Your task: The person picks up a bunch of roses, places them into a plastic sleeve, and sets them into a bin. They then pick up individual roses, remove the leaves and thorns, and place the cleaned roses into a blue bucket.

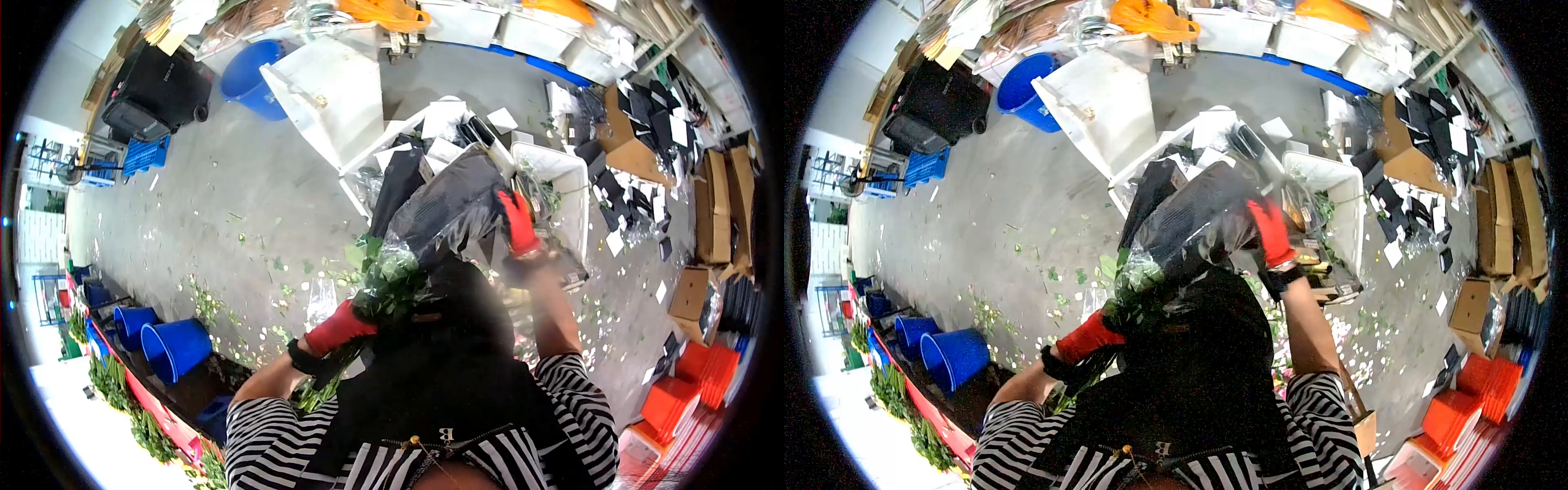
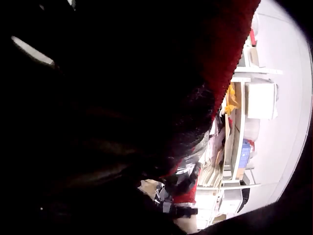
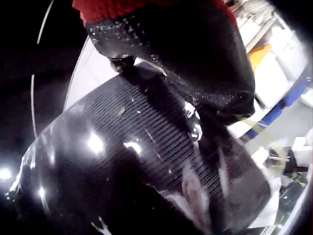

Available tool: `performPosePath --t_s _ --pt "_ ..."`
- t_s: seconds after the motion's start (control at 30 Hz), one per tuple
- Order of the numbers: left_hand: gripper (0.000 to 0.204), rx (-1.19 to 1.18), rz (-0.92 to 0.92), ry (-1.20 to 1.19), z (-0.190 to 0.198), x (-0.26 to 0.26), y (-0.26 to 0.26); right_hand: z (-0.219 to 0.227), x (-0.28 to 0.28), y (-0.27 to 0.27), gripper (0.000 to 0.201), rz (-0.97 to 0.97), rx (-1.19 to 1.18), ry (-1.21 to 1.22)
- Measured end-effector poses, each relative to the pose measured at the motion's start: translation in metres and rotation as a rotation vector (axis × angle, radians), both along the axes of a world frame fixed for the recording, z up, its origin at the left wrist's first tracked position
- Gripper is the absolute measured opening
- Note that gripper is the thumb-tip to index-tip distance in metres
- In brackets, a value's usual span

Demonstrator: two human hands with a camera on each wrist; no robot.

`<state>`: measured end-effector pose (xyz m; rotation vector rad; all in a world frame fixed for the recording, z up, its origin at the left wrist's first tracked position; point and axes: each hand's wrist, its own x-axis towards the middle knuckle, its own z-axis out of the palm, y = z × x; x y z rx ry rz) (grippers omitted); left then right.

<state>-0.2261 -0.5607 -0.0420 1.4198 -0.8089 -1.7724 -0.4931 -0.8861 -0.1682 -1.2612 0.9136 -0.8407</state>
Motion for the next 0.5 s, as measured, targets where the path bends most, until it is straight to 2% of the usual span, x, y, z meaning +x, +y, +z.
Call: performPosePath --t_s 0.07,0.1,0.2,0.23,0.33,0.37,0.47,0.5 --pt "0.066 0.079 0.01 -0.022 0.007 0.002 -0.007 -0.001 0.039 -0.014 0.032 0.026 -0.074 0.019" --pt "0.066 0.133 0.036 0.0 0.012 0.003 -0.01 0.003 0.063 -0.014 0.029 -0.081 0.003 -0.131" --pt "0.062 0.211 0.113 0.024 0.013 -0.001 -0.023 0.02 0.098 -0.036 0.028 -0.184 -0.04 -0.075" --pt "0.061 0.224 0.136 0.027 0.014 -0.002 -0.031 0.008 0.107 -0.054 0.025 -0.275 -0.11 -0.003" --pt "0.061 0.354 0.145 0.06 0.04 -0.01 -0.066 0.015 0.118 -0.104 0.022 -0.241 0.01 0.03" --pt "0.065 0.357 0.171 0.096 0.033 -0.013 -0.071 0.026 0.12 -0.114 0.023 -0.209 0.026 0.106" --pt "0.07 0.321 0.152 0.034 0.042 -0.016 -0.106 0.025 0.126 -0.149 0.024 -0.14 -0.131 0.17" --pt "0.065 0.296 0.152 -0.01 0.044 -0.017 -0.114 0.021 0.13 -0.157 0.025 -0.158 -0.188 0.119"
